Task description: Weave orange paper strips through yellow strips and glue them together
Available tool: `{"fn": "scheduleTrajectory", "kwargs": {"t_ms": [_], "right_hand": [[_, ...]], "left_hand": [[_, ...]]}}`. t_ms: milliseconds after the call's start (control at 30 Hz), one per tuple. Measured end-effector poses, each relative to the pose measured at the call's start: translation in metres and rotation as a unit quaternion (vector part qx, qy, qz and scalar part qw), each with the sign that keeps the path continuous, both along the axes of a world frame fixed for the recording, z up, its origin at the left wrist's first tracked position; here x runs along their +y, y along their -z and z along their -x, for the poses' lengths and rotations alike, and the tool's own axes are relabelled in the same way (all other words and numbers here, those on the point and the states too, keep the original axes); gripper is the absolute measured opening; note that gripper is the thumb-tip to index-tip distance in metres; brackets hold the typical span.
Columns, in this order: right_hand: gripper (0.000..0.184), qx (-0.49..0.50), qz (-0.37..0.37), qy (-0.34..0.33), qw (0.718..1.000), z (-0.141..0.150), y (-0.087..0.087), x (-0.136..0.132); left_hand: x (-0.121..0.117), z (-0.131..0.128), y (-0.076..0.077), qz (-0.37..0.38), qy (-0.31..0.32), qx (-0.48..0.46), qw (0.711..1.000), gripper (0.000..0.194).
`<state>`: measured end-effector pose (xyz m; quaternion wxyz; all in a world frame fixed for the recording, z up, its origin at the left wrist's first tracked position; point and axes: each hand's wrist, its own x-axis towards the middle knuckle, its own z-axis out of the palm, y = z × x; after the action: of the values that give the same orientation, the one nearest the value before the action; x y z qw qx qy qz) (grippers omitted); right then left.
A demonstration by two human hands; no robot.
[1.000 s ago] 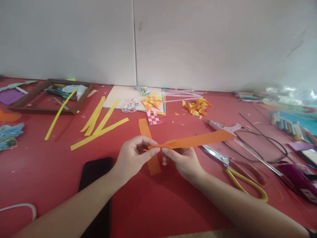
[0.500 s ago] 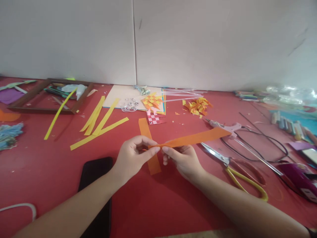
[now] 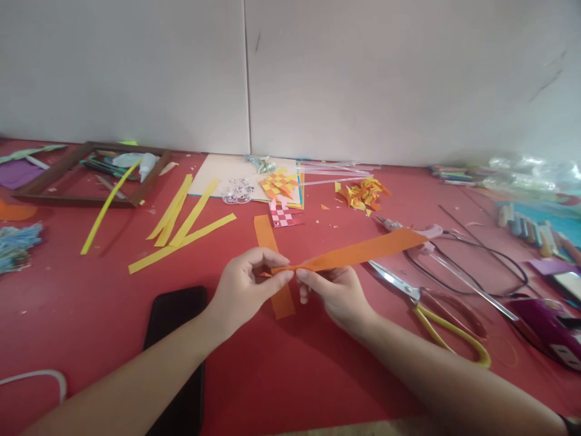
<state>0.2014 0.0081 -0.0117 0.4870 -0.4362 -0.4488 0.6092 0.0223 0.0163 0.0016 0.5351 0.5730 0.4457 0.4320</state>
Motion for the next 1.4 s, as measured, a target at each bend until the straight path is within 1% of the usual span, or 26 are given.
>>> {"fn": "scheduleTrajectory", "kwargs": {"t_ms": [167,267,333,400,567,633,733,867,900,967,1033,1067,1100,1167,1233,1300,1400], "right_hand": [[0.021,0.003,0.005,-0.016,1.0,0.001,-0.003,-0.002],[0.021,-0.006,0.014,-0.014,1.0,0.001,-0.006,-0.002],[0.022,-0.012,0.018,-0.008,1.0,0.001,-0.007,-0.001],[0.024,-0.01,0.023,0.006,1.0,0.002,-0.007,0.0],[0.025,0.04,0.046,0.059,0.996,0.004,-0.007,0.004],[0.025,0.054,0.057,0.07,0.994,0.004,-0.007,0.006],[0.027,0.062,0.066,0.091,0.992,-0.001,-0.007,0.009],[0.031,0.06,0.052,0.115,0.99,-0.012,-0.005,0.015],[0.03,0.057,0.048,0.114,0.991,-0.013,-0.004,0.016],[0.027,0.049,0.044,0.103,0.993,-0.013,-0.003,0.014],[0.023,0.038,0.035,0.077,0.996,-0.009,-0.003,0.01],[0.022,0.028,0.027,0.058,0.998,-0.007,-0.003,0.008],[0.02,0.016,0.017,0.039,0.999,-0.006,-0.003,0.006],[0.02,-0.009,-0.007,0.005,1.0,-0.004,-0.003,0.002],[0.019,-0.023,-0.021,-0.008,0.999,-0.004,-0.002,0.001],[0.017,-0.017,-0.025,-0.015,0.999,-0.006,0.001,0.001],[0.018,-0.006,-0.019,-0.025,0.999,-0.01,0.007,0.004]], "left_hand": [[-0.002,0.002,0.0,-0.013,0.029,0.049,0.998,0.023],[-0.003,0.001,-0.003,-0.027,0.04,0.074,0.996,0.019],[-0.003,0.0,-0.005,-0.033,0.023,0.083,0.996,0.016],[-0.004,-0.002,-0.005,-0.035,-0.001,0.076,0.996,0.018],[-0.004,-0.003,-0.003,-0.015,-0.05,0.039,0.998,0.026],[-0.003,-0.003,-0.003,-0.009,-0.061,0.028,0.998,0.027],[0.0,-0.002,-0.005,-0.005,-0.074,0.007,0.997,0.027],[0.002,0.001,-0.005,0.002,-0.121,-0.008,0.993,0.025],[0.002,0.002,-0.005,0.0,-0.117,-0.007,0.993,0.024],[0.0,0.002,-0.003,0.005,-0.071,-0.003,0.997,0.027],[-0.002,0.001,-0.001,0.018,-0.012,0.012,1.0,0.036],[-0.003,0.001,0.0,0.024,0.009,0.021,0.999,0.038],[-0.003,0.001,0.001,0.024,0.022,0.03,0.999,0.035],[-0.003,0.0,0.002,0.013,0.032,0.036,0.999,0.023],[-0.002,0.0,0.001,0.001,0.036,0.029,0.999,0.014],[-0.001,0.0,0.0,-0.001,0.033,0.027,0.999,0.012],[0.0,0.0,-0.002,0.01,0.013,0.028,0.999,0.013]]}}
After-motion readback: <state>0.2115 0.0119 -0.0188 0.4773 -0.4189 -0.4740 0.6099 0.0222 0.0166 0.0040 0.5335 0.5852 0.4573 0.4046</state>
